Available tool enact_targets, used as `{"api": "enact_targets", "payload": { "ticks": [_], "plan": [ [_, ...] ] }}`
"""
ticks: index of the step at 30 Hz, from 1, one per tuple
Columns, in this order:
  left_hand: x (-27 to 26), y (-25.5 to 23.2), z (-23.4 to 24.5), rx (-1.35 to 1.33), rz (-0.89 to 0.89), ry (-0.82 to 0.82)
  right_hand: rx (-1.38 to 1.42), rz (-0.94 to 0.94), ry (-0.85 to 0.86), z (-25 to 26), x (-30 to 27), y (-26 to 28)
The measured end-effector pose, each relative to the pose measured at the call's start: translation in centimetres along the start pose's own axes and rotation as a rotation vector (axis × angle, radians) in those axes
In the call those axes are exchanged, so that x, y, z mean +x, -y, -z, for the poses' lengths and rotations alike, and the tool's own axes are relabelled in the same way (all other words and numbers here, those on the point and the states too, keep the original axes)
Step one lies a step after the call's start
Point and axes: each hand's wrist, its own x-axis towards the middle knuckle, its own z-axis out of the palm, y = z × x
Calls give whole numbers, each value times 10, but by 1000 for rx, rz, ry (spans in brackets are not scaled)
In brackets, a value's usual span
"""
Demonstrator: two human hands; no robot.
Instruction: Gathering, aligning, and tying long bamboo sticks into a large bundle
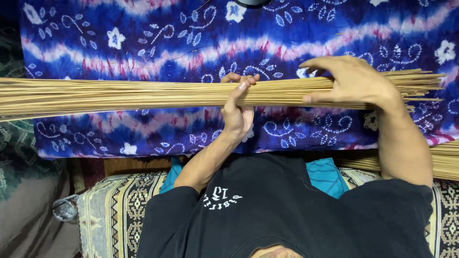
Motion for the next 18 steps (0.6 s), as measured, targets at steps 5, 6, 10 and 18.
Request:
{"api": "enact_targets", "payload": {
  "ticks": [5,6,10,18],
  "plan": [
    [9,-6,-22,-124,-27,-44,-138,157,-126,-9,-16,25],
    [12,-7,-26,-148,-40,-31,-132,164,-191,-3,-22,33],
    [16,-6,-44,-176,-14,21,-302,175,-331,-7,-30,47],
    [16,-1,-58,42,-152,89,-539,247,-898,-49,-1,43]
  ]
}}
